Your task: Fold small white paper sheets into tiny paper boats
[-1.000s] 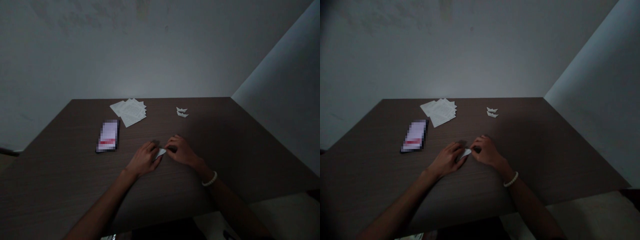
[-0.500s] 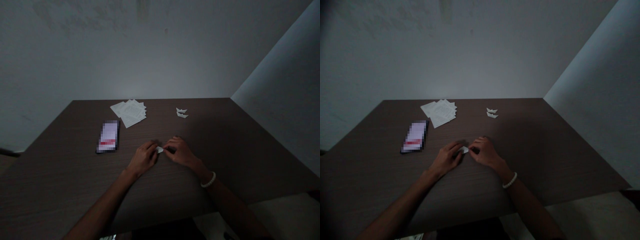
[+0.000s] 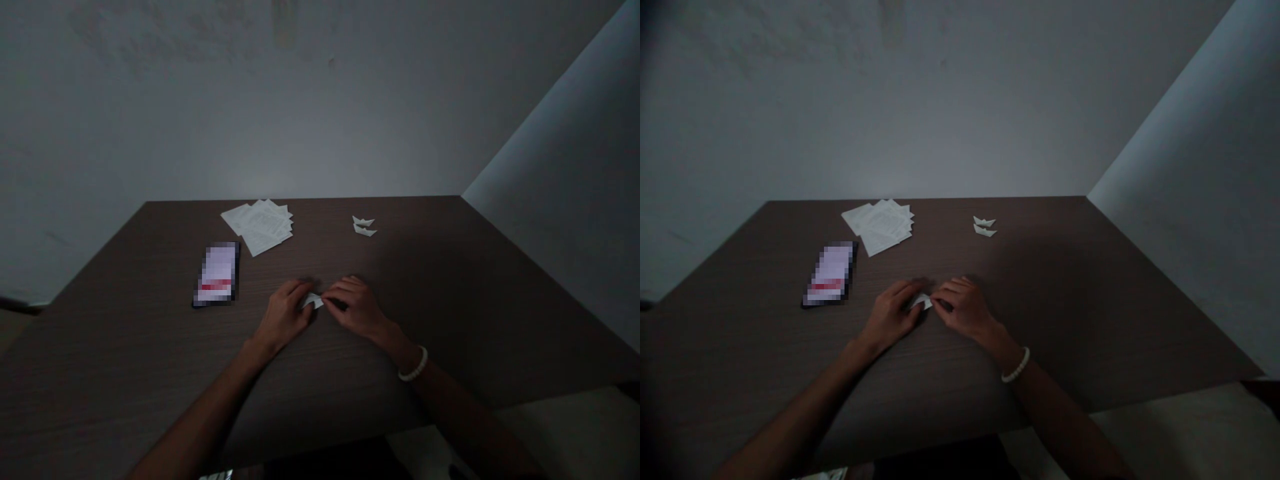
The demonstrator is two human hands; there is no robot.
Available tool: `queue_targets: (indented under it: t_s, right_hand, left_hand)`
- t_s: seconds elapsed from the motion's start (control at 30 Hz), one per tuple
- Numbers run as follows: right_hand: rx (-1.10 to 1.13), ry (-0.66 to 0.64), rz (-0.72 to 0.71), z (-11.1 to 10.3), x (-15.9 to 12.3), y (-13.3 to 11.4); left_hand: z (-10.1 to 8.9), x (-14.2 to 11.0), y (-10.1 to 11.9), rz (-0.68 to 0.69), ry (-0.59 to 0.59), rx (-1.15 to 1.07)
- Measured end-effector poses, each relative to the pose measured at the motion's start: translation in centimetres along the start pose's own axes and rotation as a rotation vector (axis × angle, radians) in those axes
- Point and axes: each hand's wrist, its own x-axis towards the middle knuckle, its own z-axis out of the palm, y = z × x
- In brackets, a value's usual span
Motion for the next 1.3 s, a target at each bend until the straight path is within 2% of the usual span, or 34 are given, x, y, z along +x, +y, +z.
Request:
queue_targets:
  t_s: [0.27,0.47,0.6,0.77,1.03,1.3]
  right_hand:
    - [0.018,0.023,0.005,0.2,0.0,-0.5]
    - [0.069,0.141,0.218,1.0,0.0,-0.4]
    - [0.117,0.154,0.317,1.3,-0.1,-0.3]
    - [0.162,0.096,0.296,1.3,0.0,-0.3]
    - [0.172,0.103,0.277,1.3,-0.1,-0.3]
    - [0.157,0.133,0.272,1.5,0.0,-0.3]
  left_hand:
    - [-0.1,0.1,0.2,-0.094,0.033,0.061]
    - [-0.4,0.3,0.5,-0.230,0.093,-0.009]
    - [-0.8,0.5,0.7,-0.296,0.162,-0.077]
    - [-1.0,0.9,0.7,-0.237,0.200,-0.130]
    - [-0.7,0.8,0.6,-0.028,0.214,-0.115]
    - [-0.3,0.6,0.5,0.049,0.193,-0.115]
